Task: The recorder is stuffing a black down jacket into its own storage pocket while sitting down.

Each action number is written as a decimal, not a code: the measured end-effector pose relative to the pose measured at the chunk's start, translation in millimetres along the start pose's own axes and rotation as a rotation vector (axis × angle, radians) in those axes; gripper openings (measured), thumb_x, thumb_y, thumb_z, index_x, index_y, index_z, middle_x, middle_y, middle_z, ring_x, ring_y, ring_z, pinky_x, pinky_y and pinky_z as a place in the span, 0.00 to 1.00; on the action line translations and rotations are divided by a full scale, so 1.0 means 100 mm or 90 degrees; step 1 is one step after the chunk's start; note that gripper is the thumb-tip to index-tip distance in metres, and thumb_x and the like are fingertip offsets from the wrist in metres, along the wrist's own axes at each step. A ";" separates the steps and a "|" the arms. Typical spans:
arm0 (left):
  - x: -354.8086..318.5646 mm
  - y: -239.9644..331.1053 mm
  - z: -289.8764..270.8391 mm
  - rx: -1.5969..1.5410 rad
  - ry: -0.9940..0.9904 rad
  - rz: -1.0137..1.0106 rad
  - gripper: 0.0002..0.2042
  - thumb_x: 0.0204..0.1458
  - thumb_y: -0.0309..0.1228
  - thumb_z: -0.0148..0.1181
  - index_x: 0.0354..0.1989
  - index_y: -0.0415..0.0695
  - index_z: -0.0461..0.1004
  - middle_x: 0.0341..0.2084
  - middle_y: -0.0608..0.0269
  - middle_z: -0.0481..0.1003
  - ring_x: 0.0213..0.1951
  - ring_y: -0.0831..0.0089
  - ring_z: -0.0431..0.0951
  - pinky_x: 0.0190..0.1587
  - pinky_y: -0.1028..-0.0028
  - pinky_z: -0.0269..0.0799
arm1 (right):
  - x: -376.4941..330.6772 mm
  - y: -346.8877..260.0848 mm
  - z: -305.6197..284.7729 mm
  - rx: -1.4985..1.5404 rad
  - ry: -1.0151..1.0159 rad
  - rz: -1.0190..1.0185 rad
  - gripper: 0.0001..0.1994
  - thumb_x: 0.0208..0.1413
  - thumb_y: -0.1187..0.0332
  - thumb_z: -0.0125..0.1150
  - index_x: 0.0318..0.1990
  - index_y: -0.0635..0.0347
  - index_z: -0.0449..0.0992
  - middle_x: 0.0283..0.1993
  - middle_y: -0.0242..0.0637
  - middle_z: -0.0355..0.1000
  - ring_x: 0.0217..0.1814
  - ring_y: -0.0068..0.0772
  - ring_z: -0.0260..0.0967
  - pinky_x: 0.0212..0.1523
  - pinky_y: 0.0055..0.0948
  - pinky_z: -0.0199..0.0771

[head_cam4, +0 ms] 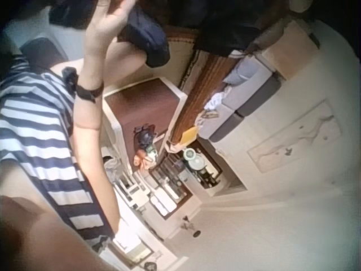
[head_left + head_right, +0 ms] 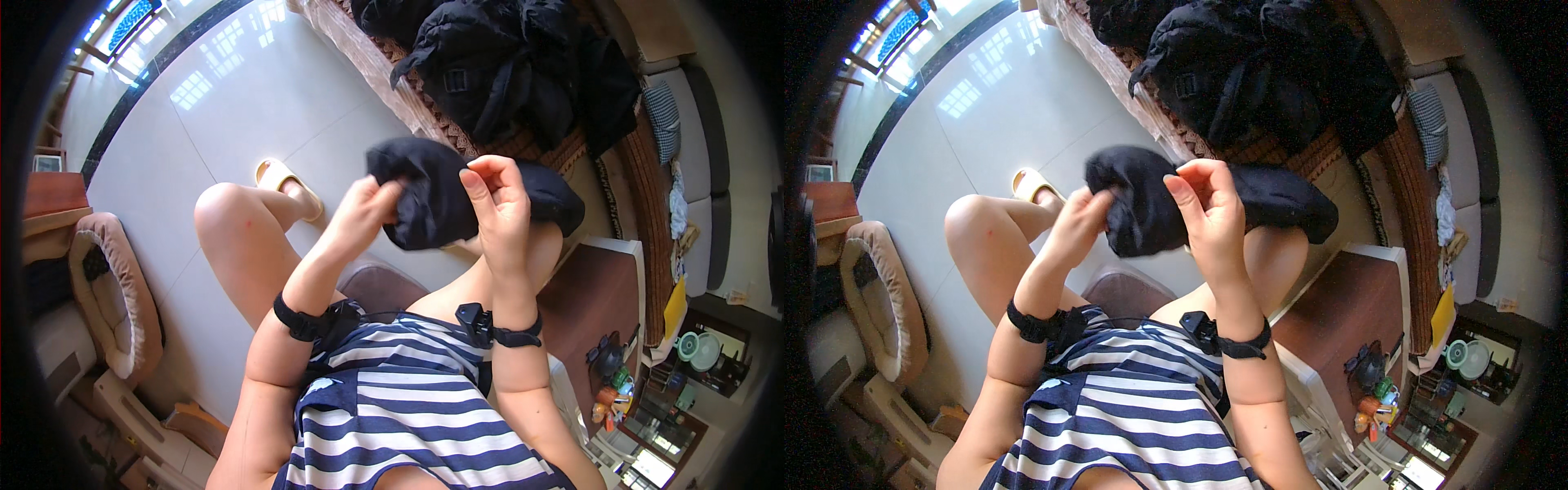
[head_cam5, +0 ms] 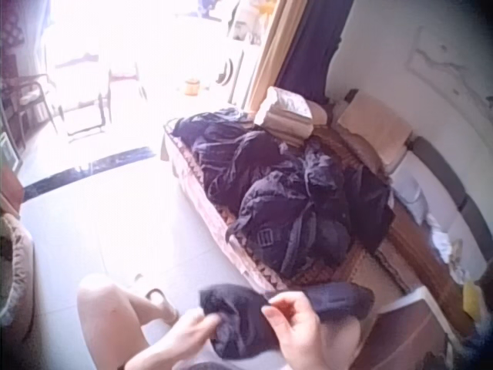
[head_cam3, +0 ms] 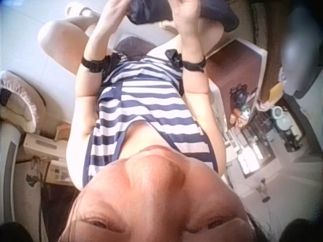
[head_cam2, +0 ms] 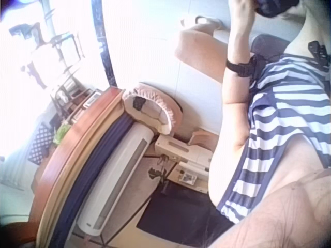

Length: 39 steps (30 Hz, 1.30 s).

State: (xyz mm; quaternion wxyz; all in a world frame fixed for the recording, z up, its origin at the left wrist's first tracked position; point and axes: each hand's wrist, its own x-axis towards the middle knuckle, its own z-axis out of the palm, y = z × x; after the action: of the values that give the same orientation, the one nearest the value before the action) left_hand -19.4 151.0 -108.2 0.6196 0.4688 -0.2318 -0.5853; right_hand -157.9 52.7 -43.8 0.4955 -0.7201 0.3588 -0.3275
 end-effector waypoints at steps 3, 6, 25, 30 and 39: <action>0.00 0.04 0.04 -0.276 0.044 0.034 0.12 0.57 0.30 0.47 0.48 0.40 0.66 0.36 0.66 0.73 0.34 0.77 0.74 0.39 0.76 0.72 | -0.06 -0.01 -0.15 -0.220 -0.072 -0.072 0.17 0.46 0.63 0.65 0.35 0.65 0.69 0.29 0.37 0.66 0.29 0.29 0.62 0.32 0.24 0.64; 0.03 0.02 0.05 -0.216 -0.061 0.139 0.17 0.52 0.23 0.53 0.52 0.38 0.63 0.39 0.64 0.72 0.38 0.78 0.73 0.40 0.77 0.71 | -0.11 0.03 -0.16 -0.168 -0.123 0.035 0.13 0.49 0.65 0.62 0.36 0.66 0.68 0.29 0.40 0.66 0.29 0.35 0.63 0.33 0.28 0.64; 0.03 -0.09 0.13 0.058 0.076 0.131 0.10 0.48 0.18 0.48 0.39 0.33 0.71 0.31 0.65 0.74 0.36 0.78 0.73 0.39 0.79 0.68 | -0.09 0.13 -0.06 0.108 0.000 0.062 0.05 0.52 0.76 0.56 0.35 0.64 0.69 0.29 0.34 0.67 0.31 0.20 0.62 0.33 0.21 0.64; 0.02 -0.15 0.07 -0.167 -0.068 0.067 0.09 0.54 0.26 0.49 0.41 0.35 0.70 0.34 0.66 0.74 0.36 0.83 0.71 0.39 0.80 0.68 | -0.13 0.07 0.06 -0.127 -0.102 -0.151 0.08 0.45 0.83 0.54 0.34 0.65 0.69 0.30 0.43 0.68 0.32 0.41 0.68 0.35 0.27 0.67; 0.05 0.00 -0.02 -0.391 0.118 0.054 0.08 0.51 0.25 0.44 0.36 0.36 0.69 0.31 0.60 0.74 0.34 0.74 0.75 0.37 0.76 0.72 | -0.07 0.07 -0.32 -0.279 -0.009 -0.144 0.11 0.42 0.72 0.65 0.35 0.61 0.73 0.37 0.37 0.68 0.40 0.35 0.65 0.45 0.29 0.63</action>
State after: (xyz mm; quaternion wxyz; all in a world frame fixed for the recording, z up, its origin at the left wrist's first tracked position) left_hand -16.3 146.9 -110.7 0.7747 0.3007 -0.0063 -0.5562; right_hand -189.4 41.3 -41.6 0.2906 -0.8481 0.3350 -0.2901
